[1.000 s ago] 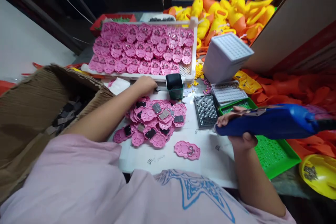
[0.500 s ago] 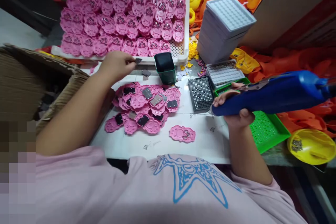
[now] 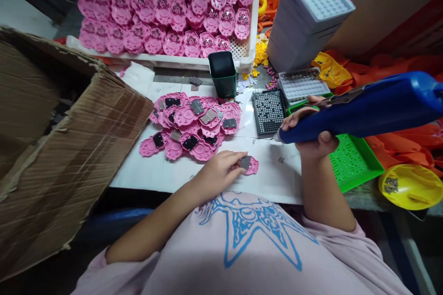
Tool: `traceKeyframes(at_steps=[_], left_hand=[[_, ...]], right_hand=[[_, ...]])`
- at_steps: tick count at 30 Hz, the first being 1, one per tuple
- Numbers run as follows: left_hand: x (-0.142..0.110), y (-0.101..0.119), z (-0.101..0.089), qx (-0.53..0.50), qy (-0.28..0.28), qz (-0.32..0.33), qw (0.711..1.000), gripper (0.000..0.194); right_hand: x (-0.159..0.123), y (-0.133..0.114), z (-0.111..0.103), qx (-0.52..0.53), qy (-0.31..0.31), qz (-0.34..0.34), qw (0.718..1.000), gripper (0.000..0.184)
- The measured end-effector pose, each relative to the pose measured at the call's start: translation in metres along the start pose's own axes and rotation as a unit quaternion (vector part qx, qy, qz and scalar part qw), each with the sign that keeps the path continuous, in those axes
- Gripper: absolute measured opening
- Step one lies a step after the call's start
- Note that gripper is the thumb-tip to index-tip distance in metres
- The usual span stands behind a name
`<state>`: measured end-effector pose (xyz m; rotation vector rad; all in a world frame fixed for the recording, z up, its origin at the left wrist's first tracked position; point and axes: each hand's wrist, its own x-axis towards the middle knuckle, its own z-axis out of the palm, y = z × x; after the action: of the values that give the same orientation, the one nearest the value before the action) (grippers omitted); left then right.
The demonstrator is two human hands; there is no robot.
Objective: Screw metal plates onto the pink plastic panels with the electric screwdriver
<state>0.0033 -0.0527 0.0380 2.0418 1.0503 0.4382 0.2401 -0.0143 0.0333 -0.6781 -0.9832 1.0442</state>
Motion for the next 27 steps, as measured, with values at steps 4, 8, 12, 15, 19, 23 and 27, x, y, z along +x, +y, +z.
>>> traceKeyframes(at_steps=[4,8,12,15,19,23,27], left_hand=[[0.007,-0.011,0.014,0.078,-0.037,0.071,0.994,0.026],[0.009,-0.015,0.019,0.099,-0.051,0.070,0.991,0.026],[0.010,-0.015,0.020,0.118,-0.046,0.052,0.991,0.025],[0.011,-0.012,0.020,0.128,-0.044,0.042,0.990,0.031],[0.014,-0.009,0.021,0.182,-0.062,0.052,0.980,0.039],[0.018,-0.007,0.025,0.219,-0.080,0.069,0.970,0.034],[0.022,-0.005,0.027,0.217,-0.100,0.131,0.962,0.030]], right_hand=[[0.000,-0.001,0.000,0.002,-0.001,-0.001,1.000,0.053],[0.001,-0.001,-0.001,-0.006,0.006,-0.001,1.000,0.053],[0.002,-0.003,-0.001,-0.008,0.015,0.005,1.000,0.060],[0.002,-0.003,-0.001,-0.008,0.013,0.011,1.000,0.061],[0.002,-0.004,0.000,-0.011,0.010,0.013,1.000,0.060],[0.002,-0.004,0.001,-0.010,0.006,0.011,1.000,0.058],[0.002,-0.004,0.000,-0.007,0.007,0.010,1.000,0.060]])
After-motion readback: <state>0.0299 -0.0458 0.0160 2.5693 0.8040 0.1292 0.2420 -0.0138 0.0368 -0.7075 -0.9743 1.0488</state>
